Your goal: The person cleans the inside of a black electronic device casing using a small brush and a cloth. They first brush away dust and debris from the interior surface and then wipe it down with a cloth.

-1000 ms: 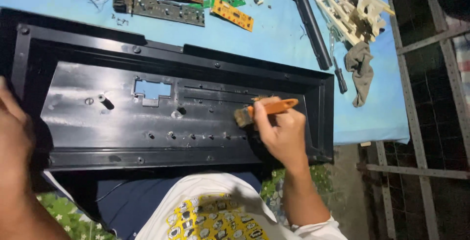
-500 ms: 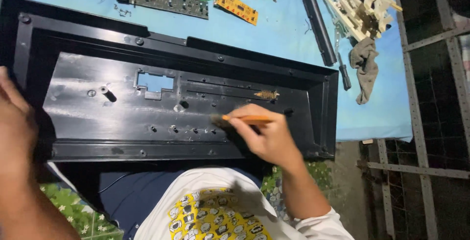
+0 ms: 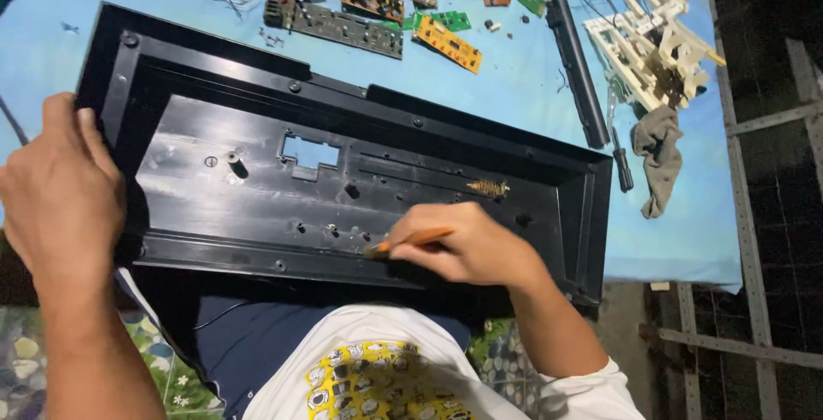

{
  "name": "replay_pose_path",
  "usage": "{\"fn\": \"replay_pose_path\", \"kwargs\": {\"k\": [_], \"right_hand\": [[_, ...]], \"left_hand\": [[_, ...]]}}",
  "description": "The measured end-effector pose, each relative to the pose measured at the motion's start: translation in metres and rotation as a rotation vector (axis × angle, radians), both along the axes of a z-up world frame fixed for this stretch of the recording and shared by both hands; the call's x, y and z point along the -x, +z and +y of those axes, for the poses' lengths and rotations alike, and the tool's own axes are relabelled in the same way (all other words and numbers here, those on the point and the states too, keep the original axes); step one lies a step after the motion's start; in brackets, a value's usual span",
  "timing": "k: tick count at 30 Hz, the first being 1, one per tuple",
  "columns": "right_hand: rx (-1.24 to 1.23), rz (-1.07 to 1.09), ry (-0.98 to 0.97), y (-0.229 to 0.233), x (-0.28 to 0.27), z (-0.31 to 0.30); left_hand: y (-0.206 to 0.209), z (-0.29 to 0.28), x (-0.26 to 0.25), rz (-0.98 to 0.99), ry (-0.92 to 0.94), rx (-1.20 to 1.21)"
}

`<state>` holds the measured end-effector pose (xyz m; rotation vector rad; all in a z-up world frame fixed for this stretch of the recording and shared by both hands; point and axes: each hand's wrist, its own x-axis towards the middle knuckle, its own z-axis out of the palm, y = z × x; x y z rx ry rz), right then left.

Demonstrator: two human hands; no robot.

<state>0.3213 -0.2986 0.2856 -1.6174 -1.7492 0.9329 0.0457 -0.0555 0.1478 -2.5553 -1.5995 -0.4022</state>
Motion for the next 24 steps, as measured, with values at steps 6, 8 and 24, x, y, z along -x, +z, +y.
{"fn": "replay_pose_path", "kwargs": {"k": [6, 8, 24], "right_hand": [[-0.132, -0.093, 0.018, 0.005, 0.003, 0.02], [-0.065, -0.051, 0.076, 0.0, 0.008, 0.024], [-0.148, 0.046, 0.125, 0.002, 0.016, 0.068]], "left_hand": [[-0.004, 0.001, 0.004, -0.009, -0.041, -0.052], [0.003, -0.002, 0.002, -0.021, -0.021, -0.012], [-0.002, 0.001, -0.002, -0.005, -0.01, -0.081]]}}
